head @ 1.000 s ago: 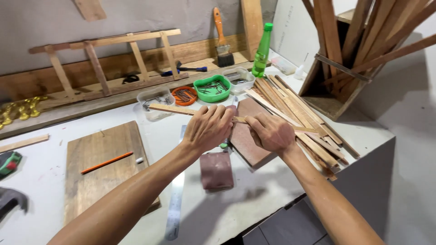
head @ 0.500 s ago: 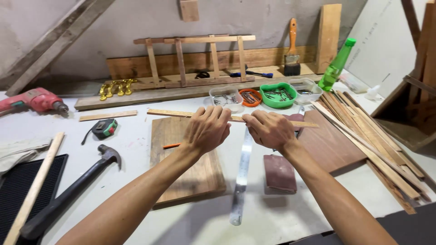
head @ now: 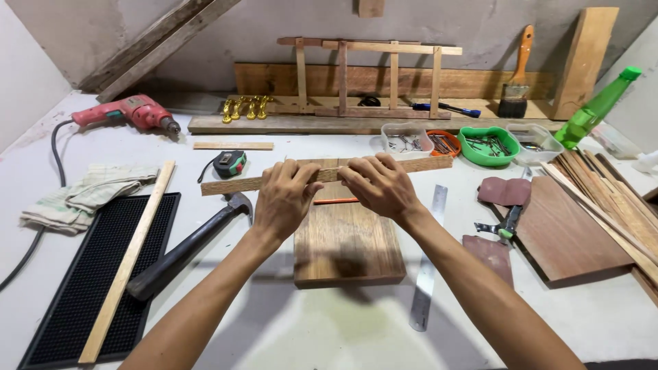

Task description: Measuring and marking wood pieces for a project using a tape measure and ruler.

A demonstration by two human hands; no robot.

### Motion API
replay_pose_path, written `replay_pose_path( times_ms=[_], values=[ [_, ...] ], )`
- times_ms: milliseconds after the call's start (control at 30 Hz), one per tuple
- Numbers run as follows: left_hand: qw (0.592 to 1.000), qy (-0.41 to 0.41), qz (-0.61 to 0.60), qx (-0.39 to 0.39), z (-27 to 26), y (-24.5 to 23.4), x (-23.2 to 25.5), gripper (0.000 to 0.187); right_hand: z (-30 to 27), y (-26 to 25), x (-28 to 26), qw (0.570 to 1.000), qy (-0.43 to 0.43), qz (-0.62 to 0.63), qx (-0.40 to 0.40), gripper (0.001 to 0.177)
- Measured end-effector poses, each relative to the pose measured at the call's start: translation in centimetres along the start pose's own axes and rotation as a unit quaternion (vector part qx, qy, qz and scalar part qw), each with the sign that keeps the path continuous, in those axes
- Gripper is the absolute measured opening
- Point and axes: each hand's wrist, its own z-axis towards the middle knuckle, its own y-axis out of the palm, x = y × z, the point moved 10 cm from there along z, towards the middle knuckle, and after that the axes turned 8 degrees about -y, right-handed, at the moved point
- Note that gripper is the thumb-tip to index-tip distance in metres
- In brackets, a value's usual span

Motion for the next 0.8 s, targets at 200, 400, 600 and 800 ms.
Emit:
replay_pose_path(
  times_ms=[200, 400, 600, 800],
  values=[
    [0.997, -0.071, 0.020, 0.018, -4.2, -3.3, -4.5, 0.037, 2.8, 4.6, -3.6, 0.999, -0.019, 0.031, 0.019, 0.032],
    [0.993, -0.113, 0.023, -0.009, -6.7, -4.6, -7.4, 0.036, 4.1, 7.6, -6.2, 0.998, -0.020, 0.054, 0.032, 0.033],
    [0.994, -0.105, 0.012, 0.022, -6.9, -5.6, -8.1, 0.033, 3.9, 7.8, -6.8, 0.997, -0.022, 0.060, 0.038, 0.032],
    [0.996, -0.088, -0.015, 0.019, -5.5, -2.8, -7.3, 0.020, -1.2, 7.3, -4.8, 0.998, 0.002, 0.051, 0.027, 0.025]
  ],
)
